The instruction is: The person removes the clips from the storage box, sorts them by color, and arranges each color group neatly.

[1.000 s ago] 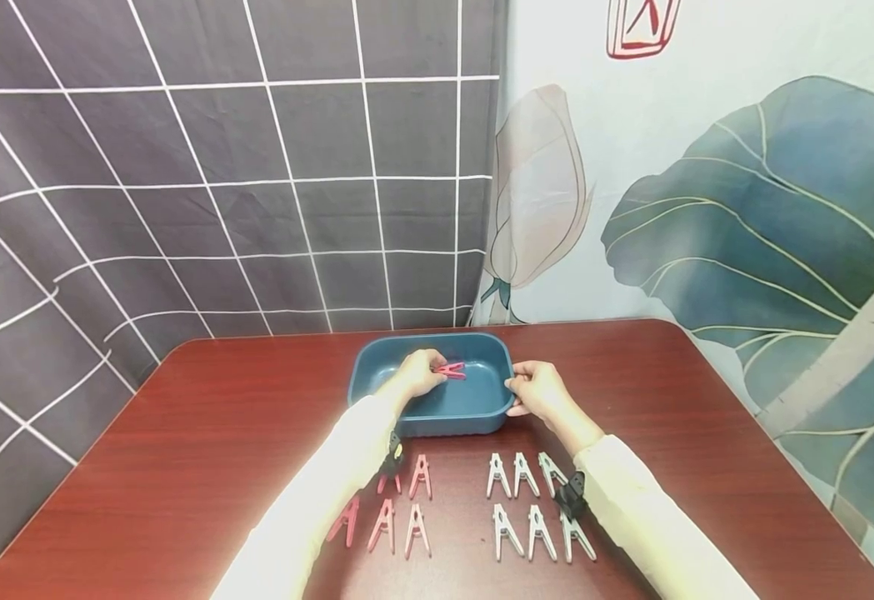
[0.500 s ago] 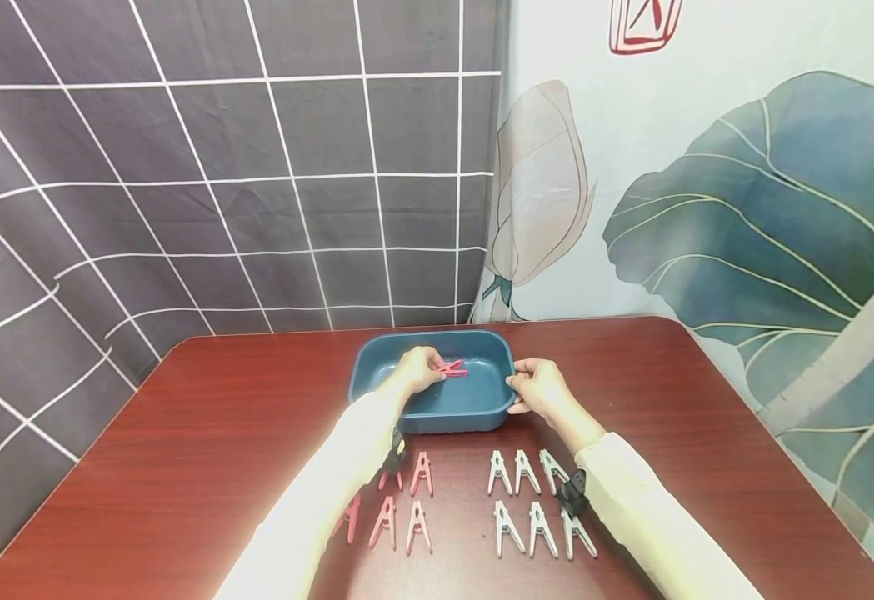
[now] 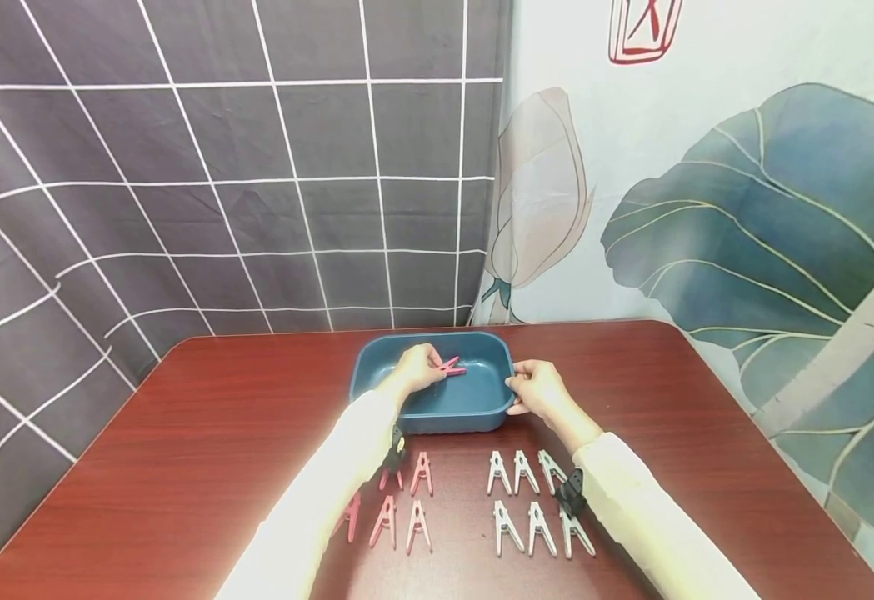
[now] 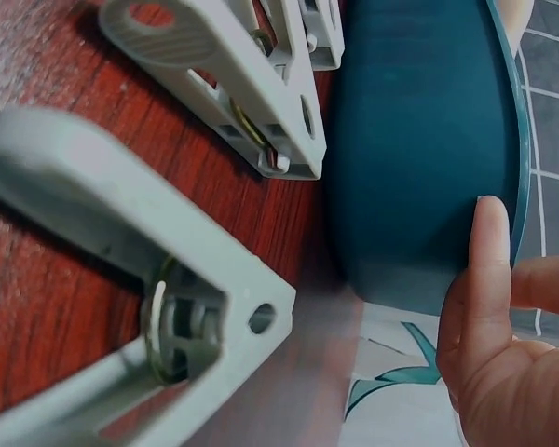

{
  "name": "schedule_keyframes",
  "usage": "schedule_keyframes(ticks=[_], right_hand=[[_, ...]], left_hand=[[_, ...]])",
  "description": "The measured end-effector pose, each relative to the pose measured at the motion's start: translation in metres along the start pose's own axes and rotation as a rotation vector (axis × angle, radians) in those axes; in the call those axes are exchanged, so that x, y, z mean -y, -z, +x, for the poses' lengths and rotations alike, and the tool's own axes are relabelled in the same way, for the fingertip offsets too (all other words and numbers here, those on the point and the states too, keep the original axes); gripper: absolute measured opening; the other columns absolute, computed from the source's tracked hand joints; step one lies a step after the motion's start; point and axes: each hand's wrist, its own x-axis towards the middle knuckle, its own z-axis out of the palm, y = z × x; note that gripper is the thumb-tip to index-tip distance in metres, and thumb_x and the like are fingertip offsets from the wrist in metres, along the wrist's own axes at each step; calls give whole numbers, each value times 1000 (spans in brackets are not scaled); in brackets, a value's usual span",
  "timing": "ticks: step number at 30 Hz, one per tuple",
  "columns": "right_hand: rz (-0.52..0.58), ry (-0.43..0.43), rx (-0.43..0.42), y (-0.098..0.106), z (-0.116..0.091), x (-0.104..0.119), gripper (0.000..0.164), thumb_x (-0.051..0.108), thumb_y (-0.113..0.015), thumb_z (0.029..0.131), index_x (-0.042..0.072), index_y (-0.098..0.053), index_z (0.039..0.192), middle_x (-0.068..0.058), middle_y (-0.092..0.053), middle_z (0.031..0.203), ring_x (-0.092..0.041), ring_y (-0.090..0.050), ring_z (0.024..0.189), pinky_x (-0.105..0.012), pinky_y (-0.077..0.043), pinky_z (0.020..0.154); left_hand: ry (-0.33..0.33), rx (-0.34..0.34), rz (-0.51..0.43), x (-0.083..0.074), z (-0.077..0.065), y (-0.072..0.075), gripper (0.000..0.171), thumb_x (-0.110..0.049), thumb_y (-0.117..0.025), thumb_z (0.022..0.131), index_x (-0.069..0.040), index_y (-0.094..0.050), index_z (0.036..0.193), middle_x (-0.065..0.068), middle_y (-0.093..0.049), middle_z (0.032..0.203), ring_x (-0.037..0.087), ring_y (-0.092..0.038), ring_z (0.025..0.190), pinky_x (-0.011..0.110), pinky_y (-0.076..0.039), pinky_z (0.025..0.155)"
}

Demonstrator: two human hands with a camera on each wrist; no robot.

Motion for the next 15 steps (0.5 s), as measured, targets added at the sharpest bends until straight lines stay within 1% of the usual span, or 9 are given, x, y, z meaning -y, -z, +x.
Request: schedule_keyframes(ticks=[3, 6, 9, 12, 15], right_hand=[[0, -4, 2, -2, 0, -2, 38, -3, -47, 92, -23, -43, 125, -15, -57, 78, -7, -54, 56, -25, -56, 55], [-2, -11, 3, -4, 0, -3, 39, -3, -47, 92, -22, -43, 125, -17, -58, 80, -7, -54, 56, -25, -56, 55], [-6, -14, -5, -3, 0, -4, 38, -3, -47, 92, -22, -44, 125, -18, -58, 81, -7, -54, 55, -25, -56, 55], [-11, -6, -11, -2, 0, -3, 38, -3, -46, 92, -22, -43, 125, -19, -58, 81, -7, -54, 55, -25, -56, 55], [-12, -2, -8, 0, -1, -2, 39, -2, -46, 93, -23, -42, 126, -20, -58, 81, -6, -54, 55, -25, -56, 55]], left_hand=[[-5, -13, -60, 2, 1, 1, 14, -5, -75, 76, -1, -61, 76, 5, -59, 69, 12, -49, 58, 17, -38, 51], [-2, -22, -145, 1, -1, 5, 14, -4, -75, 77, 0, -61, 79, 9, -63, 73, 12, -51, 59, 17, -40, 52], [0, -36, -250, -1, -3, 11, 15, -2, -74, 77, 1, -62, 85, 14, -66, 79, 12, -55, 64, 18, -43, 56], [9, -55, -360, -3, -4, 18, 16, 3, -73, 77, 5, -62, 89, 18, -67, 83, 13, -58, 64, 18, -49, 59], [19, -72, -428, -5, -3, 23, 18, 5, -72, 77, 6, -62, 91, 20, -67, 83, 12, -59, 62, 20, -53, 61]])
